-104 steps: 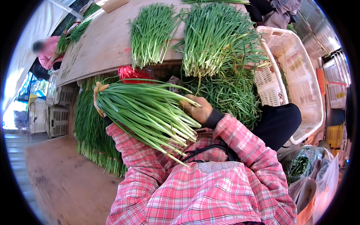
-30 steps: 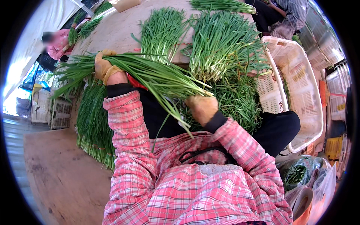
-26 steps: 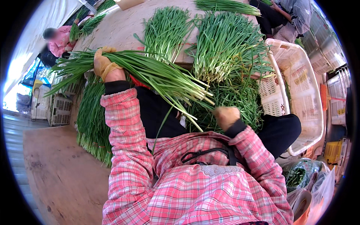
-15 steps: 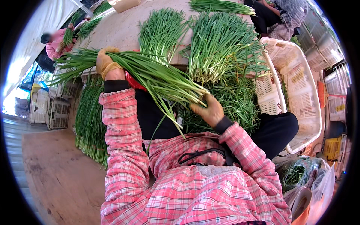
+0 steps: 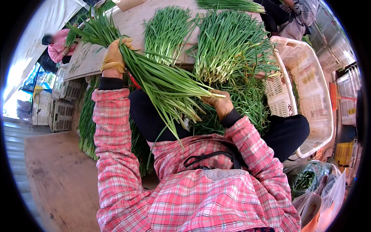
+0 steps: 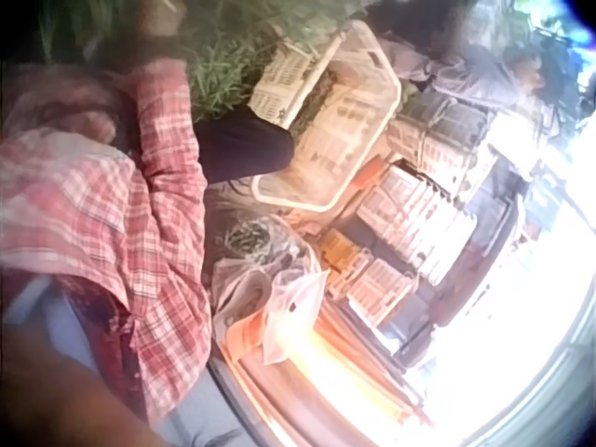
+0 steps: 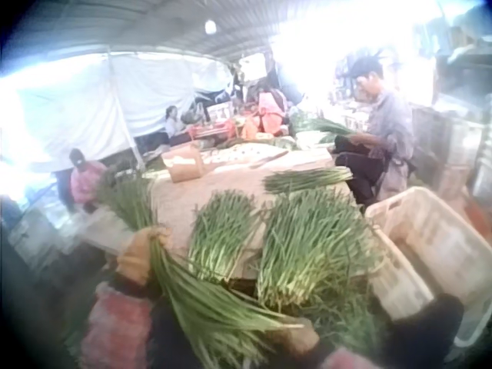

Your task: The person sorts bunches of green chives by hand, removing individual leaves and placing the cleaned bundles into a plastic crate.

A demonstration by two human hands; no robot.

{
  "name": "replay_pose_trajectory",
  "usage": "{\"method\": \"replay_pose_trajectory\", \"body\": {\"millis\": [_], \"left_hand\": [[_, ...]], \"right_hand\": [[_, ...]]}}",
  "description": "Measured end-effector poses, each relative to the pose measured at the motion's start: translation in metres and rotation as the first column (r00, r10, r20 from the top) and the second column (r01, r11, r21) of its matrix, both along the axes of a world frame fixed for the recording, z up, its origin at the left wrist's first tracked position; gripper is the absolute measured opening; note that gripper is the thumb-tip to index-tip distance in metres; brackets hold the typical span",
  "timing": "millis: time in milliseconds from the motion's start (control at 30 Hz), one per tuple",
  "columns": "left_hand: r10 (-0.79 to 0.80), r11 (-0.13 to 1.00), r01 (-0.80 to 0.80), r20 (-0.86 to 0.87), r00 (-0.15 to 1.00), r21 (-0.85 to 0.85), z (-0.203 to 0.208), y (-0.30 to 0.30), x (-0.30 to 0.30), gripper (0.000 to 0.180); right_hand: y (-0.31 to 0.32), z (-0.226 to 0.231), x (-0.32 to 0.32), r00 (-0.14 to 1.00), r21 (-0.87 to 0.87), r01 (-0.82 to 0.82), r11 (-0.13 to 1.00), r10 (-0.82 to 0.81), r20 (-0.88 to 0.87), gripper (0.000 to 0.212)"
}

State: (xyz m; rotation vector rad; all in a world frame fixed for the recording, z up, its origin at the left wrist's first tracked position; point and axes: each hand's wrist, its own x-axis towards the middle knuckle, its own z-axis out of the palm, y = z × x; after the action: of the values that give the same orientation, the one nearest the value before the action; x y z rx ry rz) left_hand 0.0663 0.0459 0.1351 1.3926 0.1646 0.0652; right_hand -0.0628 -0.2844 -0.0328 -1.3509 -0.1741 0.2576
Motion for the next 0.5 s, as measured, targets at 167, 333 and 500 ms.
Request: {"method": "replay_pose_trajectory", "body": {"millis": [167, 333, 500], "left_hand": [[0.254, 0.967, -0.254, -0.024, 0.967, 0.006, -0.028, -0.002, -0.003, 0.023], [0.273, 0.962, -0.273, -0.042, 0.961, -0.002, -0.030, 0.028, -0.005, 0.023], [0.263, 0.960, -0.268, -0.073, 0.962, -0.077, -0.035, 0.040, 0.002, 0.022]], "right_hand": [[-0.033, -0.014, -0.015, 0.986, -0.705, 0.160, 0.691, -0.141, 0.085, 0.014], [-0.079, -0.034, -0.052, 0.985, -0.916, -0.116, 0.384, 0.163, -0.057, 0.022], [-0.042, -0.004, -0.043, 0.976, -0.625, -0.162, 0.763, 0.219, 0.015, 0.030]]}}
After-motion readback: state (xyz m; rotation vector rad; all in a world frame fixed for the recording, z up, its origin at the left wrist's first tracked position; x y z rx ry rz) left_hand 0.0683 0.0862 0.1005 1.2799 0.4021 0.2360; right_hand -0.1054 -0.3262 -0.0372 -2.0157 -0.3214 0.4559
